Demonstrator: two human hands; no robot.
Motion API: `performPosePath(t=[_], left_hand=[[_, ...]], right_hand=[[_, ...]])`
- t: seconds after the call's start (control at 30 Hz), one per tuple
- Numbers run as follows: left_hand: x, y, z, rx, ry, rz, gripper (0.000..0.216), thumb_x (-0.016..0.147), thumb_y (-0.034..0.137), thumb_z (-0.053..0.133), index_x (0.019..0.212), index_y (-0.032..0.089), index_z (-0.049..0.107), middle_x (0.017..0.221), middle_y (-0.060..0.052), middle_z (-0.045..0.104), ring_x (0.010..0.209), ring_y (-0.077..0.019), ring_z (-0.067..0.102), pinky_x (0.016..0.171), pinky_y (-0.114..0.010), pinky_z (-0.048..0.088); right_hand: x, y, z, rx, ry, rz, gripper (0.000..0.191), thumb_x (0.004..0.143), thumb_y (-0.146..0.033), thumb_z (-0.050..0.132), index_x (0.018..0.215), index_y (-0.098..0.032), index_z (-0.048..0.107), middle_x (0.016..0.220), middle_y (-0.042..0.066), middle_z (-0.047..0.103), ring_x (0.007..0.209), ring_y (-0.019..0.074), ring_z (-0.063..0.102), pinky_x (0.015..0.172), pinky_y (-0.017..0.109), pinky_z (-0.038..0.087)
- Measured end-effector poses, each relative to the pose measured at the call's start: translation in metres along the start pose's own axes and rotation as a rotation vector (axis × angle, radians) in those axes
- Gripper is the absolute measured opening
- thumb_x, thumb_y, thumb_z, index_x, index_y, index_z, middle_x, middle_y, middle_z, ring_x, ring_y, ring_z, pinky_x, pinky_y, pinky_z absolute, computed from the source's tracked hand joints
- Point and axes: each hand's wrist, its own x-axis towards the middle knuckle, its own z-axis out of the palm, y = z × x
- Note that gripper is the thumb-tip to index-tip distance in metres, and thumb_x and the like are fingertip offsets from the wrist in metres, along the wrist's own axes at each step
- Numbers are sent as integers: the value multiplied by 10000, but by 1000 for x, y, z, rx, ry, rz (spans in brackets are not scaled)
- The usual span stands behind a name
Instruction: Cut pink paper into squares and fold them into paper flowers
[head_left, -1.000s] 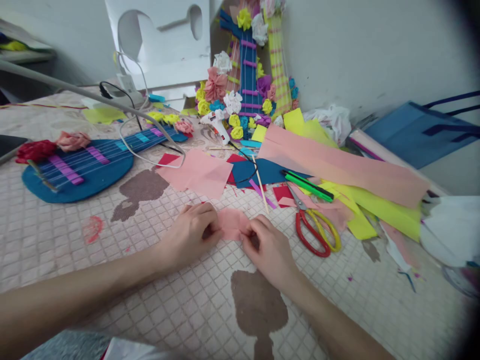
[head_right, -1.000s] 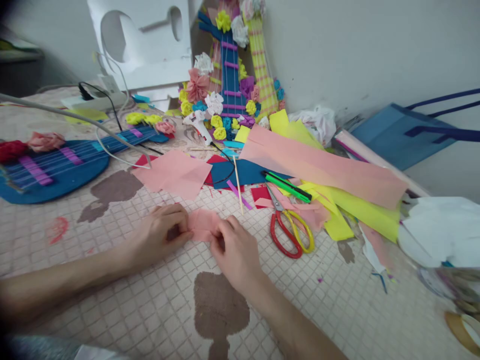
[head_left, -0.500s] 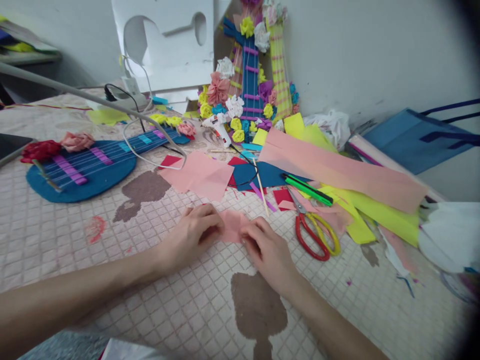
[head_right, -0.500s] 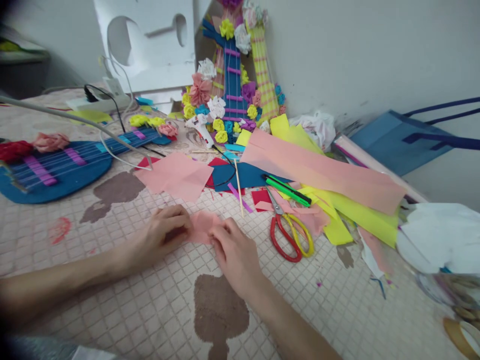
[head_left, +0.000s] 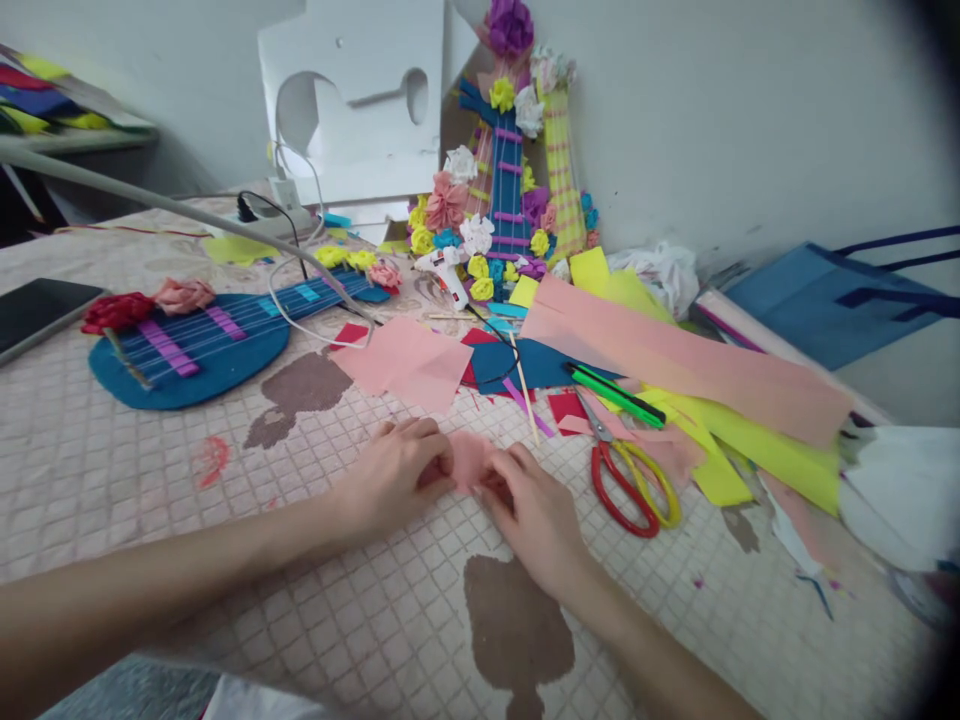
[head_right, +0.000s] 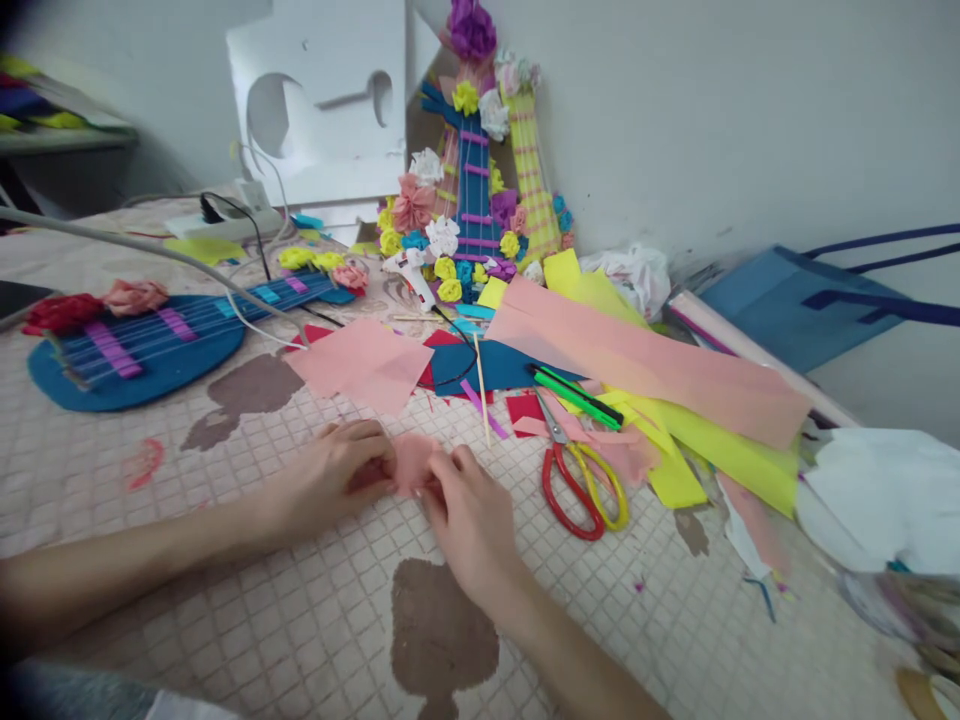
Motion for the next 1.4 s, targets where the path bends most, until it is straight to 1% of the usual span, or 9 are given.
performPosePath(t=[0.23, 0.33, 0.47, 0.6, 0.73, 0.83, 0.97, 1.07, 1.4], left_hand=[[-4, -13, -2, -113, 15, 97, 96, 798, 126, 498, 805, 171, 583, 849, -34, 582, 794, -156, 546, 695, -267, 399], [0, -7, -5, -43, -28, 96, 72, 810, 234, 545, 792, 170, 571, 834, -40, 573, 778, -170, 542, 677, -279, 394], [4, 7, -2, 172, -23, 16, 274, 818, 428, 564, 764, 161, 542, 827, -68, 571, 773, -219, 536, 671, -339, 380], [-1, 4, 4, 218, 46, 26, 235, 791, 378, 609, 819, 172, 499, 863, -57, 573, 813, -227, 519, 686, -344, 371], [-8, -12, 4, 104, 103, 40, 194, 770, 290, 607, 855, 180, 471, 887, -49, 559, 838, -215, 513, 685, -321, 394], [-7, -20, -2, -16, 82, 64, 205, 770, 269, 586, 924, 172, 492, 905, -54, 561, 820, -193, 530, 684, -305, 423], [5, -22, -15, -126, 37, 12, 258, 797, 289, 540, 1024, 168, 516, 960, -62, 589, 749, -150, 566, 631, -261, 441], [19, -18, -22, -110, 7, -13, 250, 793, 307, 531, 999, 165, 549, 912, -54, 622, 712, -147, 583, 595, -245, 428], [58, -4, -21, -29, -148, -38, 232, 620, 146, 619, 847, 186, 592, 703, 29, 602, 624, -139, 552, 500, -222, 299]], right_hand=[[-5, 4, -5, 131, -15, -13, 137, 840, -95, 476, 896, -219, 495, 918, 16, 555, 797, 155, 585, 705, 288, 458], [-5, 5, -6, 157, -7, -16, 157, 829, -80, 466, 899, -220, 483, 911, 20, 550, 807, 162, 584, 711, 296, 467], [-5, 5, -5, 181, 11, 2, 182, 812, -74, 477, 917, -222, 462, 926, 24, 537, 817, 166, 591, 714, 311, 478], [-6, 5, -7, 250, -1, 0, 207, 806, -55, 452, 934, -219, 453, 963, 30, 506, 806, 145, 595, 703, 297, 482], [-6, 9, -15, 301, -34, -2, 269, 763, -28, 469, 953, -218, 468, 950, 19, 488, 761, 124, 556, 680, 271, 463], [-5, 14, -19, 376, -57, 26, 256, 739, -66, 529, 939, -218, 480, 870, -9, 500, 647, 105, 500, 620, 252, 438], [-3, 24, -17, 582, -38, 107, 138, 787, -164, 528, 903, -213, 472, 768, -30, 498, 616, 103, 488, 550, 224, 403], [-1, 28, -13, 676, 16, 124, 71, 810, -213, 512, 865, -210, 468, 744, -31, 495, 643, 112, 500, 567, 228, 414], [-1, 30, -9, 716, 54, 165, 83, 826, -259, 507, 887, -211, 479, 761, -17, 511, 622, 112, 494, 530, 222, 392]])
